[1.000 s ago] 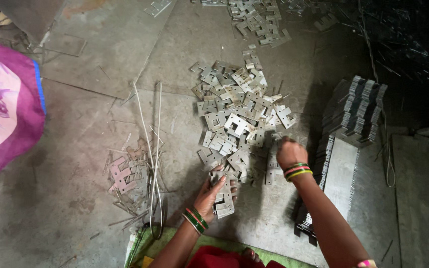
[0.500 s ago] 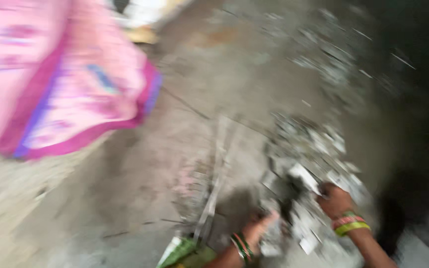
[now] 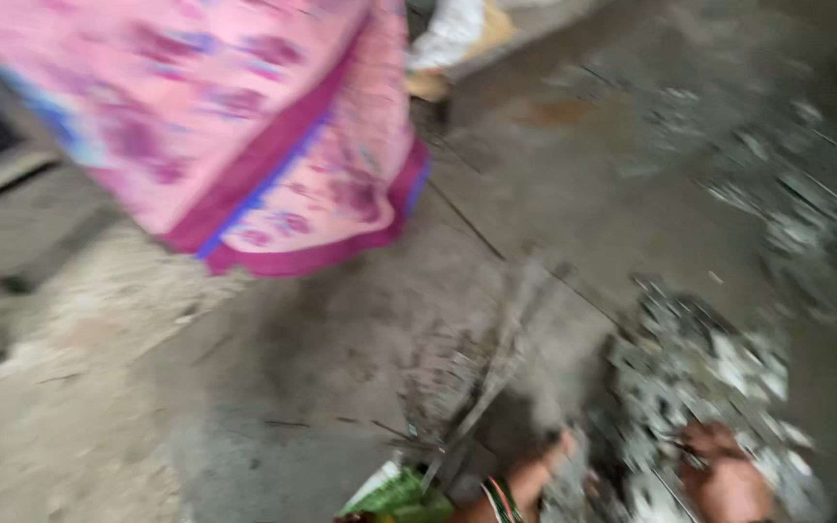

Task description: The person sorts small metal pieces on the floor, picking them up by hand and placing them into a larger stack on a piece of cardboard.

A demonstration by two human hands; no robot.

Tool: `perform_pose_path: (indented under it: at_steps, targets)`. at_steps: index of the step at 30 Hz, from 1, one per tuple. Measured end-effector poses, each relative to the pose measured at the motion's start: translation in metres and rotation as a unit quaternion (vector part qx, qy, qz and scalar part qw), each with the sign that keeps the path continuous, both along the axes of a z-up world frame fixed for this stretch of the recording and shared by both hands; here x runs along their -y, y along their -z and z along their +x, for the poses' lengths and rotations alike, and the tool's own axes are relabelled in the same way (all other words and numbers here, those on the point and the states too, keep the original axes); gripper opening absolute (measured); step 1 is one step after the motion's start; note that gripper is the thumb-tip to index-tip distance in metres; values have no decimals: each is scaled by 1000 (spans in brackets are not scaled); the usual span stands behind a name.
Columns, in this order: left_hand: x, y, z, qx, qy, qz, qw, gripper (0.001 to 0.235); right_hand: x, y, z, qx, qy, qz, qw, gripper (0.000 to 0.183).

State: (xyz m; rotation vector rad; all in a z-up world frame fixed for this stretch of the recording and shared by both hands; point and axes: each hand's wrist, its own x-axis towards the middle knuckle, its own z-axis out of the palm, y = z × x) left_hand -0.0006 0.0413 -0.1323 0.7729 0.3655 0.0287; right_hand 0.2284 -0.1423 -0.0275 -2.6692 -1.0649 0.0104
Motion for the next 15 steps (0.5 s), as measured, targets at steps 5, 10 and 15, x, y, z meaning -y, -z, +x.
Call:
perform_pose_path:
  at_steps: [5, 10, 15]
  targets:
    - [-6, -69, -3, -37, 82, -297, 951, 67, 28, -41, -51, -7, -57, -42, 997, 50]
    - [16, -73, 1, -150, 53, -198, 967, 36, 55, 22, 15, -104, 243, -114, 958, 52]
    - [19, -56, -4, -142, 52, -116, 982, 44, 86, 98, 33, -108, 299, -23, 948, 43]
